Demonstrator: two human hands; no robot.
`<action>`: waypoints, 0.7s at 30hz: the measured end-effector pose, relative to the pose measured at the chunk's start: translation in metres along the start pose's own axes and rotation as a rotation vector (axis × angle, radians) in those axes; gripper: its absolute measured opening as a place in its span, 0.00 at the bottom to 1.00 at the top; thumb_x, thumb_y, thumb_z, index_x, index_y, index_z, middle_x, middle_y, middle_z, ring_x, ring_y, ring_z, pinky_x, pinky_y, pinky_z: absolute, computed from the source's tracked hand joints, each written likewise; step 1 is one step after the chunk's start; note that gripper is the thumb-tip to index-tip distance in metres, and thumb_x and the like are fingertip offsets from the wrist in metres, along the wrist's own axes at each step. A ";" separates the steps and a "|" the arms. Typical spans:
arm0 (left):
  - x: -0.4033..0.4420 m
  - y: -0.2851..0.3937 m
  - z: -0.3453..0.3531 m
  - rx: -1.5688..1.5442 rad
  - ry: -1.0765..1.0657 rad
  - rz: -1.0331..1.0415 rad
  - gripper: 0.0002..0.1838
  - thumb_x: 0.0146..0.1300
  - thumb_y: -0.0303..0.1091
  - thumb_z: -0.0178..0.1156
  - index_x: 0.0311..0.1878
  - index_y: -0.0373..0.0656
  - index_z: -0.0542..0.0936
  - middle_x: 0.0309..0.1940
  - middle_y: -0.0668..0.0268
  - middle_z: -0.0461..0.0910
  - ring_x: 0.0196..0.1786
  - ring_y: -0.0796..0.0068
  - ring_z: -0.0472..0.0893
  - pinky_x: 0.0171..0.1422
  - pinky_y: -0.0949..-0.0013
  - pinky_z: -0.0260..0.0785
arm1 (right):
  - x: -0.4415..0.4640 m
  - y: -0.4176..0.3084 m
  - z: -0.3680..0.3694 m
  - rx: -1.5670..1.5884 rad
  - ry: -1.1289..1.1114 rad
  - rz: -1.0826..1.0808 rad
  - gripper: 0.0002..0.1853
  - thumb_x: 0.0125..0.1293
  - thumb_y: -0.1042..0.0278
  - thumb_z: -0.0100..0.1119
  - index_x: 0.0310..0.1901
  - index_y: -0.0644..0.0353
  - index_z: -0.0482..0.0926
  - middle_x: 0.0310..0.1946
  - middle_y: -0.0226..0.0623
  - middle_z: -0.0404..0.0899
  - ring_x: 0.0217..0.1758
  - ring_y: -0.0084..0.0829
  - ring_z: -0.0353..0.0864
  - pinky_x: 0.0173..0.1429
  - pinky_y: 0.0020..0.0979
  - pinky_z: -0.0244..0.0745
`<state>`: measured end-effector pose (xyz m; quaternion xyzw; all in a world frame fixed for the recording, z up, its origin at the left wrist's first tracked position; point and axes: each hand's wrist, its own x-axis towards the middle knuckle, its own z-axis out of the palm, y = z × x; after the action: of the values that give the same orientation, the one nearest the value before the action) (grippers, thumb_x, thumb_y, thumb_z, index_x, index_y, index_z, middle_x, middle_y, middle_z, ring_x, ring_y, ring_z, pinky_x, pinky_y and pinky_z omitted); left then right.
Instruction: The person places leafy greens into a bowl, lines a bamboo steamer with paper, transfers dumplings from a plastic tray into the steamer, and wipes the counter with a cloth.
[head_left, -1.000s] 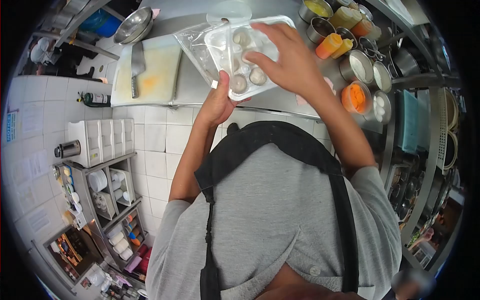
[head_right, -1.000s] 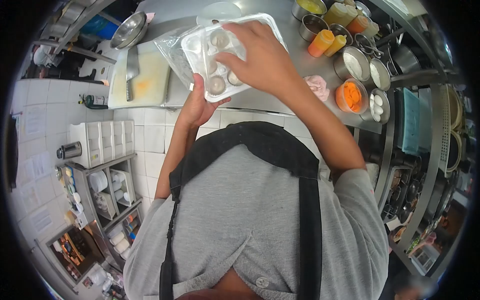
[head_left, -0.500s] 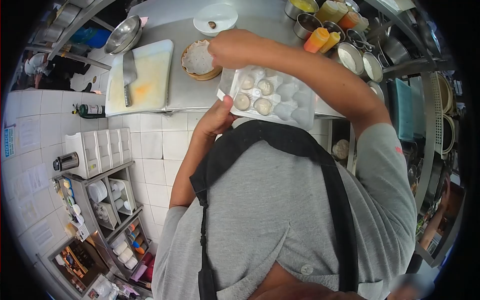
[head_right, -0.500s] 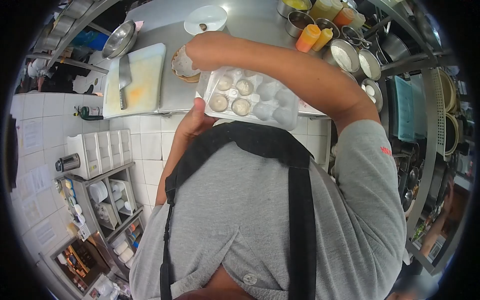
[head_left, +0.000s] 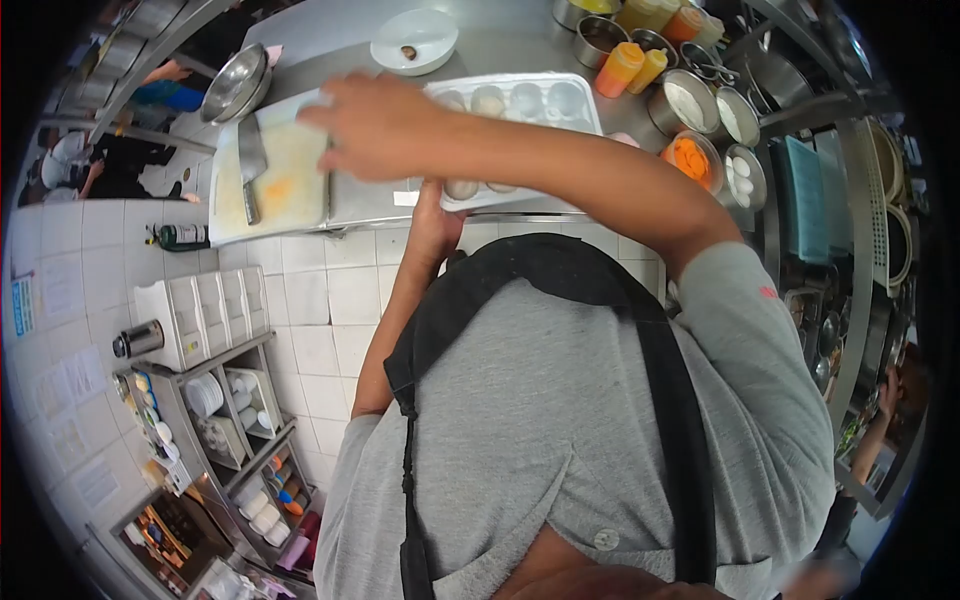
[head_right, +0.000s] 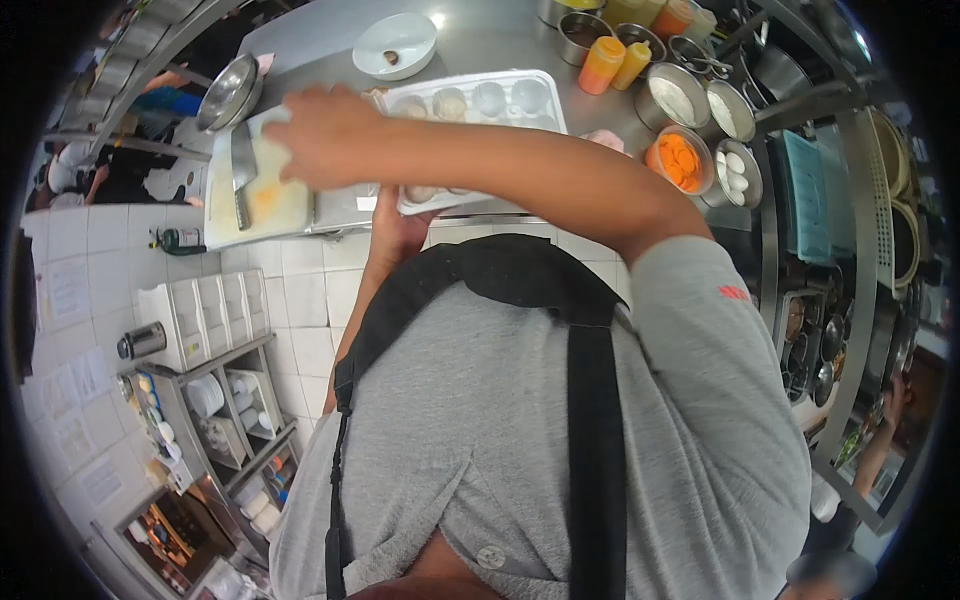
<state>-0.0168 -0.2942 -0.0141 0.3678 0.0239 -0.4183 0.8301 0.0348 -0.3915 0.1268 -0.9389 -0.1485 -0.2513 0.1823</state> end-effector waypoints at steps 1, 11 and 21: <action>-0.002 0.007 0.003 0.042 0.008 0.062 0.30 0.80 0.46 0.50 0.77 0.39 0.65 0.75 0.57 0.69 0.76 0.56 0.73 0.73 0.39 0.73 | -0.004 0.007 -0.019 0.060 0.155 0.012 0.21 0.71 0.51 0.67 0.58 0.56 0.86 0.53 0.43 0.87 0.56 0.45 0.87 0.62 0.41 0.82; 0.012 0.016 0.000 0.005 0.028 0.199 0.32 0.72 0.44 0.56 0.76 0.43 0.67 0.70 0.58 0.76 0.69 0.56 0.78 0.67 0.44 0.73 | -0.095 0.078 -0.034 0.441 -0.291 0.914 0.29 0.75 0.41 0.62 0.50 0.67 0.86 0.39 0.54 0.88 0.43 0.43 0.88 0.47 0.38 0.82; 0.010 0.010 0.012 -0.140 0.085 0.284 0.32 0.70 0.38 0.58 0.75 0.40 0.68 0.69 0.59 0.77 0.71 0.57 0.77 0.76 0.48 0.67 | -0.105 0.067 -0.002 0.425 -0.289 0.956 0.34 0.77 0.37 0.54 0.54 0.69 0.85 0.44 0.52 0.88 0.51 0.46 0.86 0.59 0.40 0.77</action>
<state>-0.0059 -0.3045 -0.0029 0.3263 0.0357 -0.2780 0.9028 -0.0284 -0.4719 0.0556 -0.8693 0.2241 0.0268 0.4398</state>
